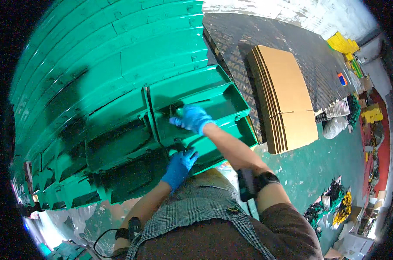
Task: Organizing and stacking green plastic bins in a warehouse setting.
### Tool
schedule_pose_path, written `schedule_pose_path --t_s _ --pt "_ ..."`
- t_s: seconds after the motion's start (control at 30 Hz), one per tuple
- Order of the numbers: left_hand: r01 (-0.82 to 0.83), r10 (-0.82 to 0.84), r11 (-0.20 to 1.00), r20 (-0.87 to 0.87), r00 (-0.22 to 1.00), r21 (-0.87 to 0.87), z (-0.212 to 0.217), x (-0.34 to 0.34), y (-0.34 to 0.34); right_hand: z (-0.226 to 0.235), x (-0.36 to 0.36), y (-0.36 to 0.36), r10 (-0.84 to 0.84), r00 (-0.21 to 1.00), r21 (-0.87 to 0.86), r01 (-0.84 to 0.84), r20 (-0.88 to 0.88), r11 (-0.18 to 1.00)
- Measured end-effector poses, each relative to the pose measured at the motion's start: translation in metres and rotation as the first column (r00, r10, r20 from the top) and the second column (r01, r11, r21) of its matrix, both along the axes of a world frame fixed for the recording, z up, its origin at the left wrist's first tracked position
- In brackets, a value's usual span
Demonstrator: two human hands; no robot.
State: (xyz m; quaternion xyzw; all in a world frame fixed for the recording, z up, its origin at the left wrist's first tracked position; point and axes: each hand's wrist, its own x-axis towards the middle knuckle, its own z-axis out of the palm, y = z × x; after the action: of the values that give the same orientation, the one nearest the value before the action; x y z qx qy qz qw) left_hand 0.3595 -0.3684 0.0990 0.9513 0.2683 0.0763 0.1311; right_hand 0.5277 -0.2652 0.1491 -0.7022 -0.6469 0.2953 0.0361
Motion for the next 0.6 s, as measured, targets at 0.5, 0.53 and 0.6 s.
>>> schedule_pose_path --t_s 0.5,0.53,0.6 --pt "0.327 -0.091 0.791 0.429 0.899 -0.517 0.091 0.033 -0.009 0.042 0.148 0.036 0.169 0.924 -0.251 -0.263 -0.342 0.931" --pt "0.286 -0.020 0.786 0.441 0.897 -0.547 0.091 0.047 -0.013 0.023 0.174 0.033 0.143 0.959 -0.327 -0.220 -0.244 0.919" --pt "0.155 0.160 0.774 0.426 0.891 -0.614 0.087 0.065 -0.013 0.024 0.176 0.030 0.159 0.984 -0.239 -0.137 0.075 0.961"
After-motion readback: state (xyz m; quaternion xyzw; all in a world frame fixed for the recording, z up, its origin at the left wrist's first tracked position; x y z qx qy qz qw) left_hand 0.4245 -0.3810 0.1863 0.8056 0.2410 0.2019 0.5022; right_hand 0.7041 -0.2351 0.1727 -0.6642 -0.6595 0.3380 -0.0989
